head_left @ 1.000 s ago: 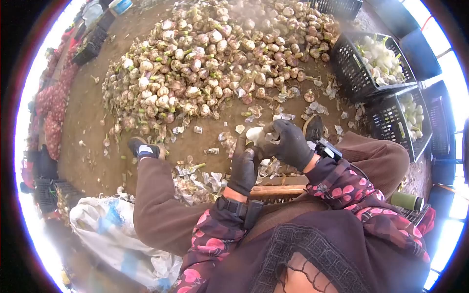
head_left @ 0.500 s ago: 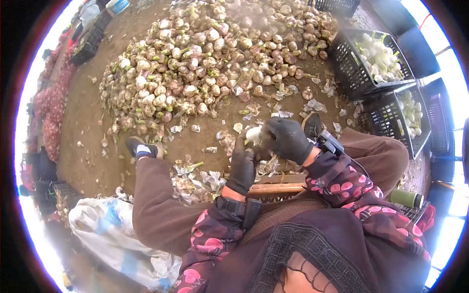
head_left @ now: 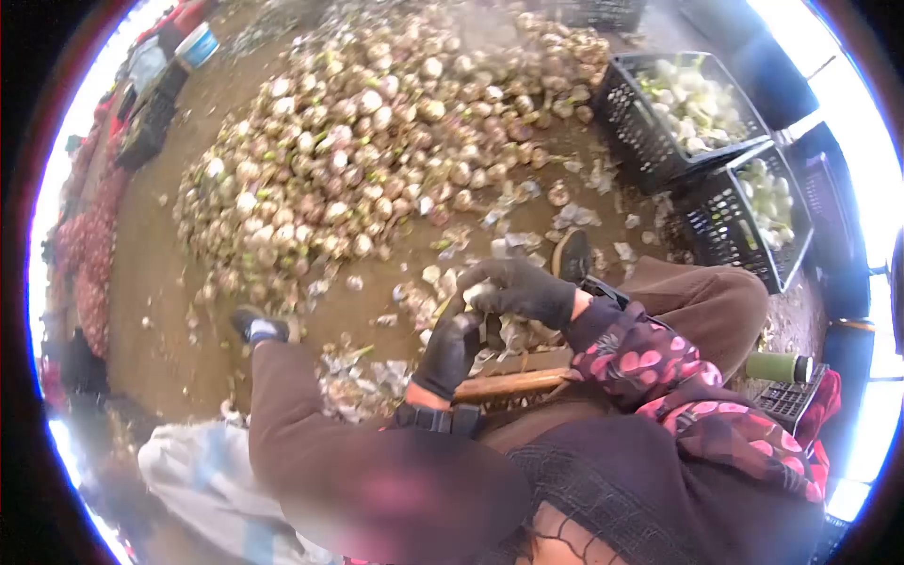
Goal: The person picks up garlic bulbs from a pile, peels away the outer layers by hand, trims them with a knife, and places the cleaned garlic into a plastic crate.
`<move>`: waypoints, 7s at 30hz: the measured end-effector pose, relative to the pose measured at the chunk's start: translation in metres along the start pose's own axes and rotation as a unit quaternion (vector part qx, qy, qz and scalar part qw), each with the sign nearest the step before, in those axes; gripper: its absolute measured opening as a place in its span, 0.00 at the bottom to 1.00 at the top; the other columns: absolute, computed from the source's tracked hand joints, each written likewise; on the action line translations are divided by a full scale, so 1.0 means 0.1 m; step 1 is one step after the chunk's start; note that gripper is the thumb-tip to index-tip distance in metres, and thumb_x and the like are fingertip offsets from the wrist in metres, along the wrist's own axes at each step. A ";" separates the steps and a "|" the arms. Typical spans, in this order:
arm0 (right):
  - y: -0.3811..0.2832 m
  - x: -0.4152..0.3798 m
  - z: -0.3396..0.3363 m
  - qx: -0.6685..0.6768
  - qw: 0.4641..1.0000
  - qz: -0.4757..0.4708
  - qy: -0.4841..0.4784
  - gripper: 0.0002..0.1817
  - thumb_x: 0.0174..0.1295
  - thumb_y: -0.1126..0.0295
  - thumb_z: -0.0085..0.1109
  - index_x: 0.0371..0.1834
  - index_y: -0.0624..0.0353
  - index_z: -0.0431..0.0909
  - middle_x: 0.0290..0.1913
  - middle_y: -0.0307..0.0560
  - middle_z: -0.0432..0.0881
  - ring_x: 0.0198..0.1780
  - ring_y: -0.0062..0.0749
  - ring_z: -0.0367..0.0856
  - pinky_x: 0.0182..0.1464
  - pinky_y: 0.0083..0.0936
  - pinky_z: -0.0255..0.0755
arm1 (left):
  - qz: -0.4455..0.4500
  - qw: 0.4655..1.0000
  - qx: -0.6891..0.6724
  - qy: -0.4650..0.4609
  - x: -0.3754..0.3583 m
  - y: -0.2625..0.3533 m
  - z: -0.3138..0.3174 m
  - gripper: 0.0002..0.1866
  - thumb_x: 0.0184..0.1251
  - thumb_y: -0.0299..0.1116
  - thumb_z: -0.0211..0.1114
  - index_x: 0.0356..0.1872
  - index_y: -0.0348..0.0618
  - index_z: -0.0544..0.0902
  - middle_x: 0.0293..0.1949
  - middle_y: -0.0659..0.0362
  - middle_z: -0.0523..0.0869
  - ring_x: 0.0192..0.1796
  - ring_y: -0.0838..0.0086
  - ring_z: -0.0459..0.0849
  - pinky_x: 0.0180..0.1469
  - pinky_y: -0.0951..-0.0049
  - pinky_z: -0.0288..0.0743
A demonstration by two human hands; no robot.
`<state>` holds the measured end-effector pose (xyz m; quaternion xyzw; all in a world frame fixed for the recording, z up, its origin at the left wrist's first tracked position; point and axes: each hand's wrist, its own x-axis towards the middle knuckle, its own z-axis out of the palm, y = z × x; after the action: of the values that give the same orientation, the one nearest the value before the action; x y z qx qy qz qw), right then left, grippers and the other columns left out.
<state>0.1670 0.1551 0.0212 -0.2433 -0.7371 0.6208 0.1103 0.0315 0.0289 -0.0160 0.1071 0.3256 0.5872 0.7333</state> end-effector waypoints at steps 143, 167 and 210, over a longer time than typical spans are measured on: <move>0.20 0.07 0.26 0.262 0.912 0.242 0.204 0.10 0.61 0.72 0.57 0.45 0.60 0.78 0.40 0.47 0.83 0.47 0.34 0.81 0.50 0.31 0.74 | 0.130 0.987 0.094 0.017 -0.28 0.12 -0.16 0.36 0.51 0.21 0.47 0.68 0.41 0.61 0.36 0.53 0.80 0.35 0.70 0.81 0.39 0.74 0.76; 1.76 2.20 -1.81 -0.508 0.823 0.092 0.239 0.33 0.49 0.67 0.61 0.62 0.59 0.68 0.64 0.63 0.67 0.64 0.54 0.67 0.63 0.41 0.66 | -0.051 0.928 0.327 0.171 0.20 -0.04 -0.60 0.21 0.62 0.25 0.52 0.57 0.36 0.73 0.35 0.57 0.83 0.37 0.77 0.80 0.42 0.75 0.74; -0.34 0.15 0.53 -0.309 0.937 -0.151 0.064 0.39 0.45 0.64 0.74 0.62 0.57 0.68 0.57 0.58 0.73 0.56 0.56 0.74 0.54 0.40 0.72 | 0.195 0.935 0.265 0.135 -0.21 0.40 -0.34 0.14 0.68 0.38 0.60 0.48 0.38 0.77 0.37 0.61 0.83 0.37 0.79 0.80 0.42 0.77 0.75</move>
<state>0.1219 0.1131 0.0413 -0.1903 -0.9119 0.3220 0.1691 -0.0225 0.0129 -0.0130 0.2783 0.5381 0.6201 0.4984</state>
